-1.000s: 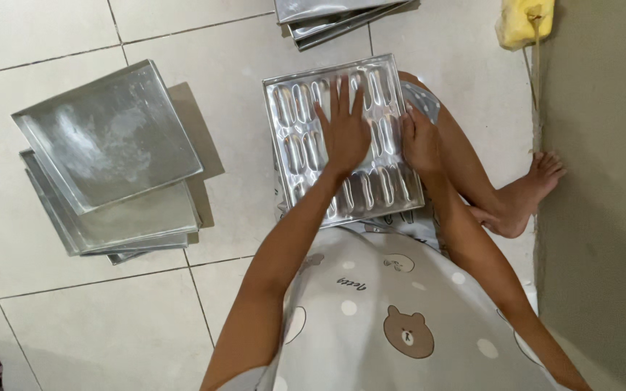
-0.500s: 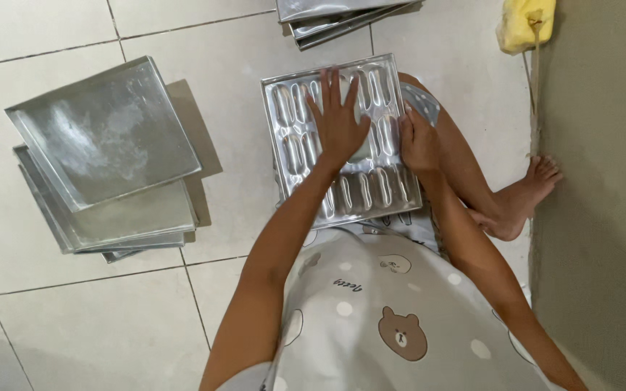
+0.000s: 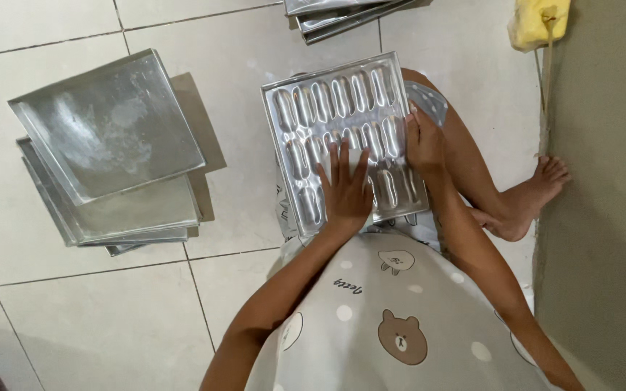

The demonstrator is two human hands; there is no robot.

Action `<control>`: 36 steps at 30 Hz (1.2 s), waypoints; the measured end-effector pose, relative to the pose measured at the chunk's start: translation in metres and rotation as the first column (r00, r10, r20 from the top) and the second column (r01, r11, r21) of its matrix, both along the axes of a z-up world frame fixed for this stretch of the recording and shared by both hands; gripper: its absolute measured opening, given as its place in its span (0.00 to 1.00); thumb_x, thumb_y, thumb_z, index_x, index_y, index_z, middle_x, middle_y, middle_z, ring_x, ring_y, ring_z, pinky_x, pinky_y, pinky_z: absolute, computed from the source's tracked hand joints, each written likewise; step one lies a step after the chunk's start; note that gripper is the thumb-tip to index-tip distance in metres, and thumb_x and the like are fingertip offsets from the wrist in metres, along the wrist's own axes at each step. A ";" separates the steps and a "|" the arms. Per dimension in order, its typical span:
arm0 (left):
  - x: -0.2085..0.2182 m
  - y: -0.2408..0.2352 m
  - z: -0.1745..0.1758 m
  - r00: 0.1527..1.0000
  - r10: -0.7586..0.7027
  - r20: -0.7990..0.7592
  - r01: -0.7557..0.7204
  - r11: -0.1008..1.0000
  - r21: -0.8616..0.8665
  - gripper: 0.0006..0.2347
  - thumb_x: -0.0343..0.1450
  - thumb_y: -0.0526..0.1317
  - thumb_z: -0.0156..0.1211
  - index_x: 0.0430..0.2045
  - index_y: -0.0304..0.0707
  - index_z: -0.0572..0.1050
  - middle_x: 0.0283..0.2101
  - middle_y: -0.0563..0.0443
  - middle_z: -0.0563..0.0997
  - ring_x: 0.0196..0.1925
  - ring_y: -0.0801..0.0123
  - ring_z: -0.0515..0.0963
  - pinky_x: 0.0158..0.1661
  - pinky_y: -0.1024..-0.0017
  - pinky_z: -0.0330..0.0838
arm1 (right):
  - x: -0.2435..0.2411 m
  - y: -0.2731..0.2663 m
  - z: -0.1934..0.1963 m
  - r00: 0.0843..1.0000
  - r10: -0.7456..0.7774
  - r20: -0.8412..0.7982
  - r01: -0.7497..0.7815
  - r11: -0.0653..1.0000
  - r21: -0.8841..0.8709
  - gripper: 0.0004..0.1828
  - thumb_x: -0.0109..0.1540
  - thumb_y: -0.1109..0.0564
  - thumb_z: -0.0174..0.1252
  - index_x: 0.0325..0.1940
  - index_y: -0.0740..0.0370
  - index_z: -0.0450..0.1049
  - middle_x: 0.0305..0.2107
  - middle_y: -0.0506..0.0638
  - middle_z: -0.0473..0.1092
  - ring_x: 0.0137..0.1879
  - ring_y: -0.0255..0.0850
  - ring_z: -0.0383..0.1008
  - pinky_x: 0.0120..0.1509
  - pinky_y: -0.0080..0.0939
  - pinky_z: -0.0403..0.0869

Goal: The person sits on the floor and wipes a metal tray with a cloth. They repeatedly rub the surface of the tray, focusing on the grooves, while other trays are stacked nearby.

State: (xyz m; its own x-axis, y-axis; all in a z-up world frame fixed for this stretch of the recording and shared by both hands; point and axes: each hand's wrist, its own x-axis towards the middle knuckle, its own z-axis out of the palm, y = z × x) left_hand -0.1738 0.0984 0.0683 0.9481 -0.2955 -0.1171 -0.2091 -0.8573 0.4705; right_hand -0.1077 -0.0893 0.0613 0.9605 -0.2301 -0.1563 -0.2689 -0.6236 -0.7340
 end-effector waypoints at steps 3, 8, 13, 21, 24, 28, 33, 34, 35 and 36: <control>0.028 -0.005 -0.023 0.996 0.037 0.087 -0.030 0.997 -0.076 0.34 0.66 0.40 0.65 0.71 0.53 0.63 0.80 0.36 0.47 0.83 0.40 0.42 0.68 0.26 0.47 | 0.004 0.000 0.012 0.999 0.026 0.034 -0.025 1.000 -0.009 0.24 0.77 0.49 0.42 0.72 0.62 0.68 0.62 0.65 0.69 0.68 0.57 0.68 0.73 0.58 0.66; 0.133 -0.009 -0.059 0.987 0.099 0.123 -0.102 0.995 0.018 0.37 0.69 0.44 0.66 0.76 0.55 0.56 0.81 0.40 0.36 0.83 0.46 0.30 0.73 0.29 0.35 | 0.004 -0.006 0.003 0.996 0.047 0.078 -0.049 0.998 0.025 0.26 0.76 0.50 0.39 0.71 0.69 0.67 0.60 0.67 0.70 0.66 0.59 0.70 0.68 0.56 0.67; 0.175 -0.003 -0.074 0.980 0.126 0.153 -0.136 0.989 0.054 0.38 0.67 0.42 0.66 0.76 0.52 0.55 0.80 0.39 0.34 0.81 0.48 0.27 0.73 0.29 0.35 | 0.000 -0.008 0.003 0.997 0.057 0.052 -0.060 0.997 0.054 0.27 0.75 0.47 0.36 0.70 0.65 0.69 0.51 0.60 0.77 0.54 0.52 0.76 0.55 0.50 0.71; 0.002 0.012 -0.028 0.989 -0.017 0.144 0.003 0.996 0.093 0.36 0.68 0.39 0.64 0.75 0.49 0.55 0.79 0.39 0.45 0.82 0.43 0.42 0.72 0.34 0.47 | 0.001 -0.003 0.001 0.998 0.009 0.061 -0.013 0.998 0.059 0.24 0.77 0.49 0.43 0.70 0.68 0.69 0.63 0.67 0.68 0.70 0.58 0.66 0.75 0.56 0.64; -0.002 0.014 -0.028 0.989 0.040 0.145 -0.051 0.996 0.073 0.36 0.66 0.38 0.68 0.73 0.47 0.59 0.78 0.38 0.50 0.81 0.42 0.46 0.70 0.32 0.47 | -0.003 -0.009 -0.029 0.998 0.009 0.056 -0.008 1.000 -0.011 0.22 0.77 0.50 0.44 0.71 0.64 0.69 0.63 0.63 0.69 0.69 0.55 0.68 0.76 0.54 0.64; 0.057 0.003 -0.025 0.985 0.046 0.169 -0.081 0.975 0.206 0.35 0.67 0.44 0.70 0.71 0.50 0.61 0.78 0.36 0.51 0.81 0.40 0.46 0.69 0.32 0.54 | 0.001 0.007 0.009 0.998 -0.007 0.070 0.005 0.999 0.031 0.23 0.78 0.51 0.43 0.71 0.69 0.68 0.63 0.67 0.67 0.69 0.58 0.67 0.76 0.57 0.64; 0.162 0.001 -0.045 0.988 0.153 0.028 -0.155 0.973 0.172 0.37 0.73 0.46 0.68 0.77 0.49 0.53 0.81 0.41 0.39 0.83 0.49 0.30 0.74 0.32 0.35 | -0.002 -0.013 -0.036 0.995 0.018 0.098 -0.017 1.000 -0.008 0.23 0.78 0.49 0.43 0.71 0.66 0.69 0.63 0.63 0.69 0.68 0.57 0.69 0.73 0.56 0.66; 0.169 0.004 -0.050 0.988 0.150 0.030 -0.153 0.973 0.173 0.37 0.73 0.46 0.68 0.77 0.49 0.53 0.81 0.41 0.39 0.83 0.49 0.30 0.74 0.32 0.35 | -0.001 -0.011 -0.035 0.995 0.015 0.100 -0.014 1.000 -0.007 0.23 0.78 0.49 0.43 0.71 0.66 0.69 0.63 0.63 0.69 0.68 0.57 0.69 0.73 0.56 0.66; 0.176 0.005 -0.055 0.985 0.166 0.042 -0.171 0.969 0.179 0.39 0.74 0.47 0.69 0.78 0.49 0.50 0.81 0.41 0.36 0.83 0.48 0.29 0.74 0.32 0.34 | -0.001 -0.012 -0.032 0.997 0.003 0.075 -0.003 1.000 0.001 0.24 0.78 0.49 0.42 0.71 0.64 0.69 0.62 0.62 0.70 0.67 0.56 0.69 0.73 0.56 0.66; 0.184 0.005 -0.060 0.982 0.182 0.054 -0.188 0.965 0.185 0.41 0.74 0.48 0.69 0.79 0.48 0.47 0.81 0.40 0.33 0.83 0.48 0.27 0.75 0.32 0.33 | -0.001 -0.013 -0.030 0.999 -0.009 0.051 0.009 1.000 0.009 0.24 0.78 0.48 0.41 0.71 0.63 0.70 0.62 0.61 0.70 0.67 0.56 0.70 0.73 0.56 0.66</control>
